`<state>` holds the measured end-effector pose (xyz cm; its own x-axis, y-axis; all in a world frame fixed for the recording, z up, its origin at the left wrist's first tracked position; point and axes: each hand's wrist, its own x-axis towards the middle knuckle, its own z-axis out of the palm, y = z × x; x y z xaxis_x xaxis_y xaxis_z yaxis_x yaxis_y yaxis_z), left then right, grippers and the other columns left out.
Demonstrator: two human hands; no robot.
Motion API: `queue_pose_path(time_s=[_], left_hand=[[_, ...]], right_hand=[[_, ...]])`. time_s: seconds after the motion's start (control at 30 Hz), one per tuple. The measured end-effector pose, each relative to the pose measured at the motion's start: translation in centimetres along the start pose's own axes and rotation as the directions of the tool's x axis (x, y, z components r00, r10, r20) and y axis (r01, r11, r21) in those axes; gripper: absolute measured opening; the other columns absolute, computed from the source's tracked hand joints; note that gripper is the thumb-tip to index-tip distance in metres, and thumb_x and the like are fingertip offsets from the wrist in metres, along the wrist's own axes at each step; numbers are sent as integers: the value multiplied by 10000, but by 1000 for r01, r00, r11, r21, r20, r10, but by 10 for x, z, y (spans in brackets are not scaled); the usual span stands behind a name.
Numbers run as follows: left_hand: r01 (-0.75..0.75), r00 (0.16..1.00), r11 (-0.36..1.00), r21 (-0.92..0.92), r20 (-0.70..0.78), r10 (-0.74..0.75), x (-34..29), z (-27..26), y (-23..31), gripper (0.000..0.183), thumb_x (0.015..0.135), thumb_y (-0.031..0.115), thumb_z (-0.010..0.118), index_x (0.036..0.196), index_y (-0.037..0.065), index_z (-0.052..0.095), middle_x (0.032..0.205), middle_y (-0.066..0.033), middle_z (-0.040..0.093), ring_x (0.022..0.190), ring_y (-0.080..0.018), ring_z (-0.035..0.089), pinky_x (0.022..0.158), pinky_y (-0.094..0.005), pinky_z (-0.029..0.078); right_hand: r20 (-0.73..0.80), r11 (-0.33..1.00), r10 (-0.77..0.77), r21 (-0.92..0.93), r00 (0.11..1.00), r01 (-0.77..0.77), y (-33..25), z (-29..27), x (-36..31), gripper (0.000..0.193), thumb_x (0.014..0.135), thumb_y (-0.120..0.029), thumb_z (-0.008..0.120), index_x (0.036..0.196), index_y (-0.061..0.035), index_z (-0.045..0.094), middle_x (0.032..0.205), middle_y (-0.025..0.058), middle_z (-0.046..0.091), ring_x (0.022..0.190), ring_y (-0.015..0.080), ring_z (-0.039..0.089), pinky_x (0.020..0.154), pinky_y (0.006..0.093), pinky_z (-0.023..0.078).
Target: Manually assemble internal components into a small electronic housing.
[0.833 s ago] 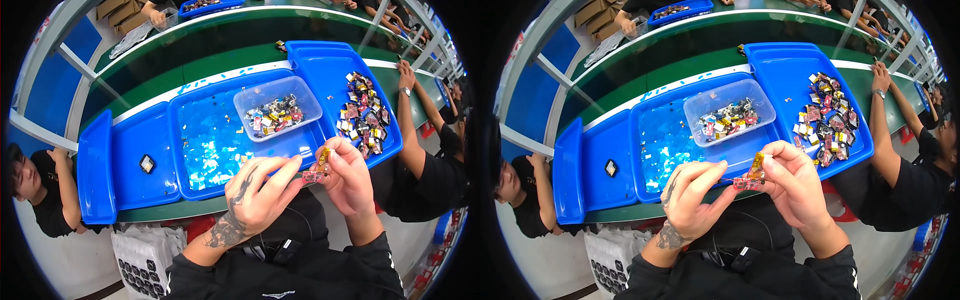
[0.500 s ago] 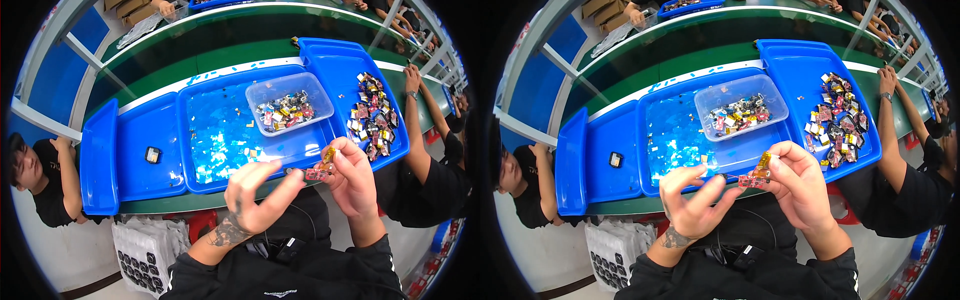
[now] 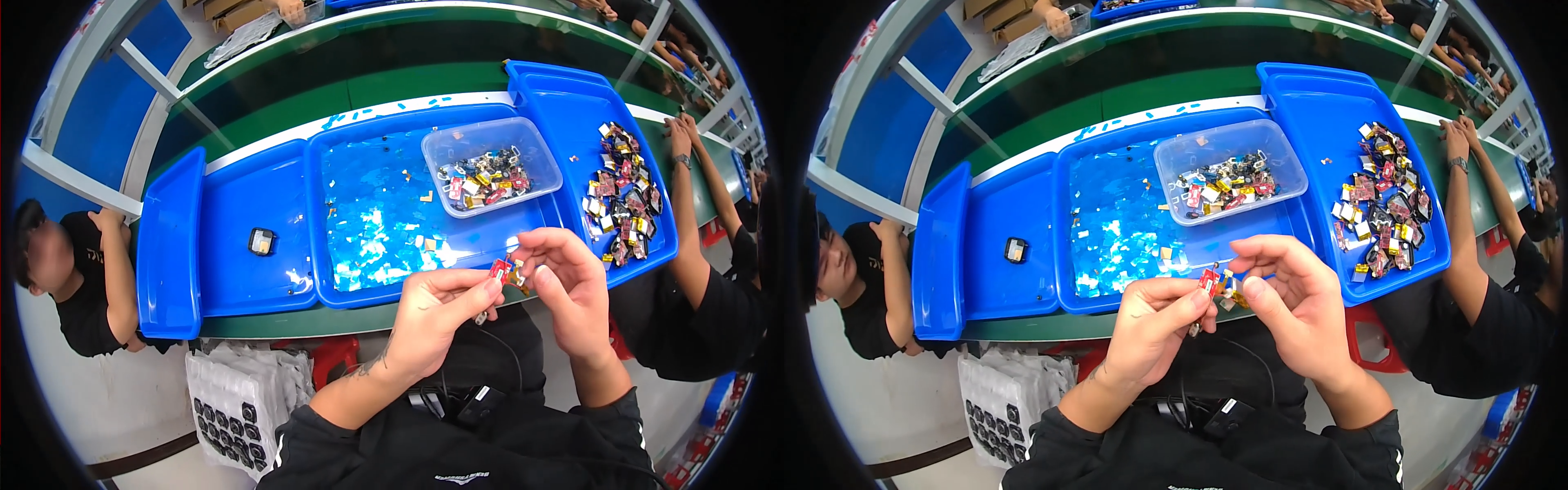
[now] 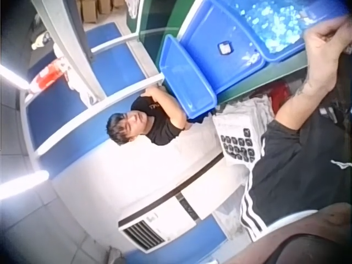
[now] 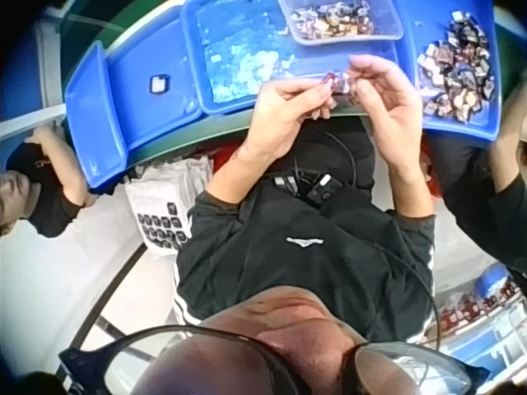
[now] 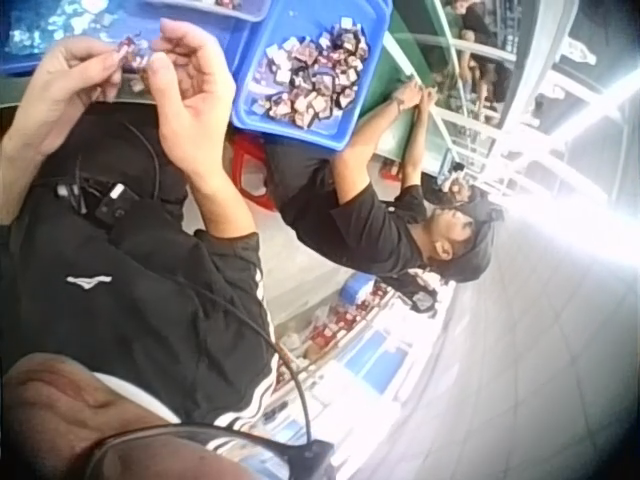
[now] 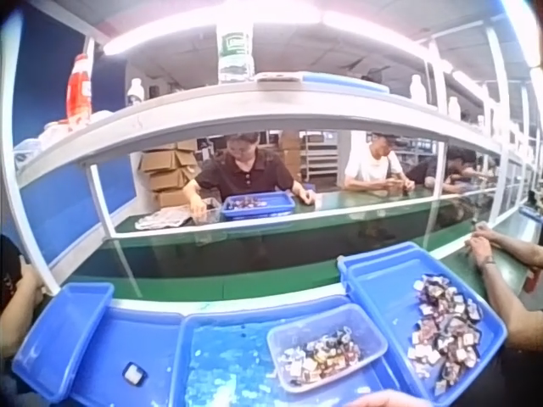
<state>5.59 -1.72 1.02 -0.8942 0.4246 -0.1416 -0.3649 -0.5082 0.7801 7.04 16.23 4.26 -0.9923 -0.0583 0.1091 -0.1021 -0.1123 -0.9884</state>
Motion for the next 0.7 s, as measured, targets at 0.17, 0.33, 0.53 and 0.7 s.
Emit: queue_pose_path(time_s=[0.17, 0.33, 0.53, 0.7], left_hand=[[80, 996, 996, -43, 31, -78, -3, 2, 2, 205, 891, 107, 663, 1018, -53, 682, 863, -108, 688, 730, -130, 632, 674, -246, 508], [101, 994, 995, -18, 40, -100, -1, 3, -1, 177, 909, 120, 632, 961, -39, 689, 831, -117, 689, 680, -166, 650, 624, -269, 507], [60, 998, 997, -54, -3, -60, -7, 1, -7, 222, 930, 146, 609, 970, -60, 679, 828, -142, 685, 683, -172, 653, 618, -281, 514], [-71, 996, 979, 192, -38, 80, -17, -3, -10, 177, 916, 74, 611, 965, -82, 677, 816, -149, 683, 660, -155, 647, 596, -264, 524]], right_hand=[[82, 999, 41, 1, 996, -41, 0, -1, 5, 232, 908, -23, 585, 1119, 73, 593, 1034, 122, 623, 959, 133, 591, 810, 270, 486], [121, 999, 48, 4, 991, -49, 3, -2, 9, 143, 890, -13, 612, 1007, 68, 628, 931, 108, 654, 858, 128, 620, 774, 278, 501], [-2, 996, 84, 37, 996, -84, 4, 0, 7, 92, 884, -9, 629, 942, 62, 628, 878, 97, 661, 826, 110, 628, 741, 234, 505], [-15, 983, 157, 94, 987, -155, 1, 4, 7, 140, 880, 4, 621, 1009, 59, 614, 883, 84, 655, 801, 91, 611, 690, 215, 478]])
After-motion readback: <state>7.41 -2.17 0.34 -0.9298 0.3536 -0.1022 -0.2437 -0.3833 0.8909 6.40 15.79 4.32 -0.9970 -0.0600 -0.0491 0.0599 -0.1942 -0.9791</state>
